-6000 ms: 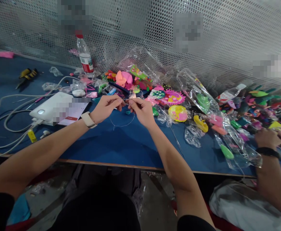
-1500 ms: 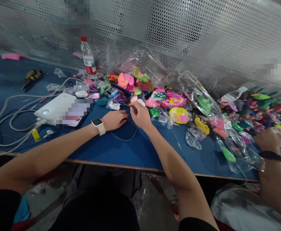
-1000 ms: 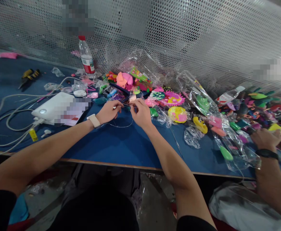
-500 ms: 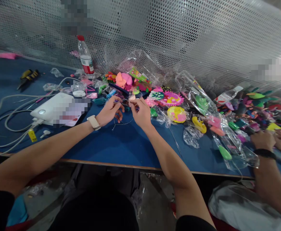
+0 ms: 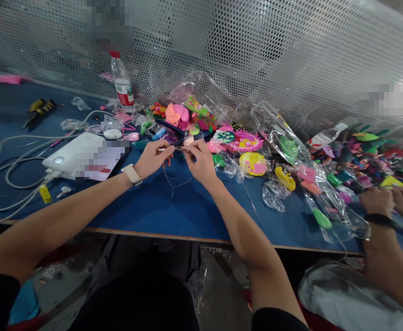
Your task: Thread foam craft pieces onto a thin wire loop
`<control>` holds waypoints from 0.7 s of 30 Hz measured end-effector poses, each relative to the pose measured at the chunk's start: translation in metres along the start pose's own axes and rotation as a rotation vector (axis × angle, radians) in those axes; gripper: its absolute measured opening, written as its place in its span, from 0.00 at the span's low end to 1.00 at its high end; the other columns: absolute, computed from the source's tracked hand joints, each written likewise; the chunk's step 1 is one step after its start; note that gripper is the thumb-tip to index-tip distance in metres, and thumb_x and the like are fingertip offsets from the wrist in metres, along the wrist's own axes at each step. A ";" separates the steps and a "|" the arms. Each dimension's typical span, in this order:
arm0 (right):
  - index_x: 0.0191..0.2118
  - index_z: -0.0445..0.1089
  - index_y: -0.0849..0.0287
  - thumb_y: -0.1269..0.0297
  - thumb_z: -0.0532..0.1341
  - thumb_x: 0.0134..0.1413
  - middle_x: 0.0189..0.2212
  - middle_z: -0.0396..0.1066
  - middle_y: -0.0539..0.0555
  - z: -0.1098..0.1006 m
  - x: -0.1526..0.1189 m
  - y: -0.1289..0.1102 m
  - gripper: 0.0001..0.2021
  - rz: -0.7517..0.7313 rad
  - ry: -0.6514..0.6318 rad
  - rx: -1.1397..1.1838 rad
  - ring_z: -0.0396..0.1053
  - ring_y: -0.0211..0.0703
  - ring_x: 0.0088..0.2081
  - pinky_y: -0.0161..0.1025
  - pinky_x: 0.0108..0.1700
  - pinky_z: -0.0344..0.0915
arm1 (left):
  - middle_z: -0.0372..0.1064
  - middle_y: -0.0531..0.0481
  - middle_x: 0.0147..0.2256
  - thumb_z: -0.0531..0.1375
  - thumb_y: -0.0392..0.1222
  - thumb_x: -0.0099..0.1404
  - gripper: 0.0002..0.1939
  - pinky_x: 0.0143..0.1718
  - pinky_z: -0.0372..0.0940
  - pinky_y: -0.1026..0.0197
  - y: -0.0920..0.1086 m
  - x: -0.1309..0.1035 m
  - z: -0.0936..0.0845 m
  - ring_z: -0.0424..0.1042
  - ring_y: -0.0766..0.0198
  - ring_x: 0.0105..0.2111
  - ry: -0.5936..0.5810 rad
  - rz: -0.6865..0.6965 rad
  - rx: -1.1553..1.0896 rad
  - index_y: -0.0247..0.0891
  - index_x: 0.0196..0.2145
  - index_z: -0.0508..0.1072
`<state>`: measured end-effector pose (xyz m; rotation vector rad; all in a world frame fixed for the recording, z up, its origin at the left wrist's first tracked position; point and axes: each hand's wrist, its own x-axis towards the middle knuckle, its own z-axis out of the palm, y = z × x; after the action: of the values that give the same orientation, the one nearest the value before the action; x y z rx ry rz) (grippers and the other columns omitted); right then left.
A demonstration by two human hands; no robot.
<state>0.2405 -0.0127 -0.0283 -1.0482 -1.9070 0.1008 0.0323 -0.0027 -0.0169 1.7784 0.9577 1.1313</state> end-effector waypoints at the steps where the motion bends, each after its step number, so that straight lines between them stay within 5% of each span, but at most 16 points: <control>1: 0.46 0.80 0.47 0.65 0.61 0.71 0.42 0.71 0.55 -0.001 0.000 0.000 0.09 -0.015 -0.004 -0.005 0.70 0.47 0.41 0.48 0.42 0.73 | 0.68 0.52 0.23 0.60 0.44 0.76 0.16 0.22 0.66 0.62 0.000 0.000 -0.001 0.72 0.66 0.21 0.005 0.005 0.018 0.41 0.28 0.67; 7: 0.46 0.81 0.47 0.64 0.61 0.72 0.42 0.68 0.55 -0.003 0.001 0.003 0.09 -0.086 0.009 -0.026 0.69 0.46 0.41 0.46 0.40 0.72 | 0.69 0.55 0.21 0.61 0.43 0.74 0.12 0.28 0.67 0.62 -0.004 0.001 -0.002 0.70 0.68 0.20 0.017 0.081 0.137 0.40 0.31 0.71; 15: 0.47 0.80 0.45 0.64 0.61 0.72 0.45 0.68 0.55 -0.006 0.001 0.000 0.09 -0.052 -0.029 -0.097 0.69 0.44 0.37 0.48 0.39 0.73 | 0.77 0.49 0.33 0.61 0.45 0.74 0.11 0.34 0.68 0.62 -0.003 0.000 -0.004 0.74 0.65 0.31 0.061 0.182 0.307 0.40 0.33 0.74; 21: 0.50 0.76 0.47 0.59 0.63 0.70 0.46 0.69 0.55 -0.008 0.004 0.002 0.07 0.000 0.105 -0.051 0.67 0.42 0.33 0.49 0.41 0.75 | 0.76 0.49 0.32 0.61 0.46 0.73 0.10 0.36 0.69 0.60 -0.005 0.002 -0.007 0.73 0.64 0.31 0.177 0.181 0.317 0.41 0.33 0.75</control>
<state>0.2472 -0.0115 -0.0219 -1.0670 -1.8228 -0.0028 0.0256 0.0025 -0.0193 2.0783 1.1505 1.3255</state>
